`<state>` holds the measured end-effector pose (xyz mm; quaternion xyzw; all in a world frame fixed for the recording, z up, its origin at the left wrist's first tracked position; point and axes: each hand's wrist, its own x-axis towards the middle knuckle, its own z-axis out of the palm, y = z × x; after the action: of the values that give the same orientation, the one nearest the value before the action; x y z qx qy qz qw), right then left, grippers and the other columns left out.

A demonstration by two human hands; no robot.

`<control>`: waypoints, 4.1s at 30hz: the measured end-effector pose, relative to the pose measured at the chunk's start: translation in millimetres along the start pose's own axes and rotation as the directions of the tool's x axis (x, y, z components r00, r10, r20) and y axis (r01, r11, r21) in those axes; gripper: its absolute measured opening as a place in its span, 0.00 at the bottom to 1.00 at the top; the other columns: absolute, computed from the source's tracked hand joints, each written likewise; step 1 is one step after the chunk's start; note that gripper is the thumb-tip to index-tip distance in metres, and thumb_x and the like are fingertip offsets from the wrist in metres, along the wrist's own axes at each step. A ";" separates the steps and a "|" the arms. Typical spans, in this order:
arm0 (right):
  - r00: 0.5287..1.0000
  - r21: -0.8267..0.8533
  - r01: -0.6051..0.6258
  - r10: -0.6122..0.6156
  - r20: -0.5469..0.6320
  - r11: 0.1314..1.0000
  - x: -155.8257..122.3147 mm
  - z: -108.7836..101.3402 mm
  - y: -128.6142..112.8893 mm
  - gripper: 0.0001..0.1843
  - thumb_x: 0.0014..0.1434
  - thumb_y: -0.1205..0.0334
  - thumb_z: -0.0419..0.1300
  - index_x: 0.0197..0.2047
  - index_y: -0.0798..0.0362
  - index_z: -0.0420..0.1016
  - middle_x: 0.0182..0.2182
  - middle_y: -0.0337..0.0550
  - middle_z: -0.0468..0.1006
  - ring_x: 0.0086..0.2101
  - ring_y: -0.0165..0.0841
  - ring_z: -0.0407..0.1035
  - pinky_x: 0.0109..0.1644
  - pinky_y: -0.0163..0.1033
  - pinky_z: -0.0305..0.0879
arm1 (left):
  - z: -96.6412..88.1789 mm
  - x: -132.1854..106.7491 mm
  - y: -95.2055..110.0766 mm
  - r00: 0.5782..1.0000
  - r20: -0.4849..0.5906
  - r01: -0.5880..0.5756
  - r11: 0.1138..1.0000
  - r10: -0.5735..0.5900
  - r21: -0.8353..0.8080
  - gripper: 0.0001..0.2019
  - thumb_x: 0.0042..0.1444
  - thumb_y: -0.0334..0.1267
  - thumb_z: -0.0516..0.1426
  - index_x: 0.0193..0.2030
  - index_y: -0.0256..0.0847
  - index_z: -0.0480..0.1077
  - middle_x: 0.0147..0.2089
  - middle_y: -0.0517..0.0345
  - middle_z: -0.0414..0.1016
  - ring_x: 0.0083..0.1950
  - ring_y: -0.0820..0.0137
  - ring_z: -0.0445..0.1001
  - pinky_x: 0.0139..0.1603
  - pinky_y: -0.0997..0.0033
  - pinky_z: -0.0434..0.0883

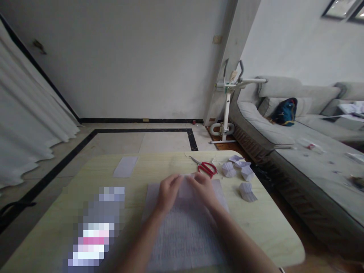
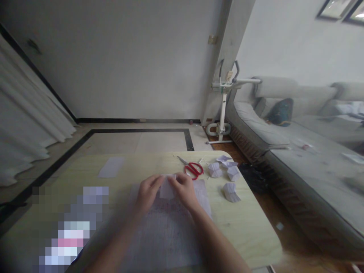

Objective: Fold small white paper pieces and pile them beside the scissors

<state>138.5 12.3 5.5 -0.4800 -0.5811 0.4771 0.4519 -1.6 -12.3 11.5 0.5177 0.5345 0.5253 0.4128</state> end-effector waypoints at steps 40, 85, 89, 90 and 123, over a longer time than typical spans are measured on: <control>0.999 0.036 0.048 -0.048 0.015 0.998 -3.7 -0.8 -11.1 0.18 0.57 0.52 0.54 0.21 0.55 0.65 0.18 0.35 0.62 0.22 0.27 0.57 0.24 0.32 0.52 | -1.4 1.1 -0.7 0.998 -0.061 0.008 1.000 -0.008 0.004 0.13 0.53 0.44 0.56 0.33 0.34 0.75 0.30 0.56 0.75 0.32 0.69 0.71 0.32 0.75 0.67; 0.989 -0.211 0.136 -0.144 -0.025 0.968 -9.6 10.4 -4.7 0.14 0.59 0.56 0.53 0.25 0.54 0.65 0.22 0.37 0.66 0.26 0.29 0.61 0.28 0.32 0.56 | -2.0 0.2 -2.4 0.974 -0.226 -0.018 0.998 0.031 0.060 0.13 0.54 0.44 0.55 0.30 0.34 0.72 0.28 0.57 0.74 0.31 0.70 0.70 0.31 0.76 0.66; 0.993 -0.180 0.101 -0.109 -0.036 0.978 -6.6 7.7 -6.2 0.15 0.58 0.55 0.53 0.23 0.53 0.62 0.20 0.36 0.63 0.24 0.29 0.59 0.27 0.33 0.54 | -3.4 3.8 -2.5 0.983 -0.184 0.018 0.999 -0.012 0.032 0.14 0.52 0.45 0.56 0.30 0.34 0.73 0.28 0.57 0.74 0.31 0.70 0.70 0.31 0.76 0.66; 0.994 -0.164 0.091 -0.098 -0.039 0.982 -5.4 6.8 -5.7 0.15 0.57 0.55 0.53 0.23 0.53 0.62 0.20 0.36 0.63 0.24 0.29 0.58 0.26 0.33 0.54 | -4.1 4.8 -2.7 0.986 -0.161 0.038 0.999 -0.036 0.013 0.14 0.52 0.45 0.57 0.30 0.34 0.73 0.28 0.56 0.74 0.31 0.70 0.70 0.31 0.75 0.67; 0.991 -0.182 0.075 -0.094 -0.098 0.980 0.9 2.6 -1.3 0.15 0.56 0.56 0.54 0.21 0.54 0.63 0.18 0.36 0.65 0.23 0.28 0.59 0.25 0.33 0.53 | -5.5 3.1 -5.9 0.999 -0.035 -0.003 0.991 0.008 0.136 0.16 0.53 0.46 0.54 0.26 0.35 0.72 0.23 0.60 0.70 0.27 0.71 0.67 0.27 0.76 0.62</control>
<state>135.7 12.8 6.5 -0.5179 -0.6167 0.3774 0.4572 -8.1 -9.4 6.6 0.5367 0.5747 0.4980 0.3656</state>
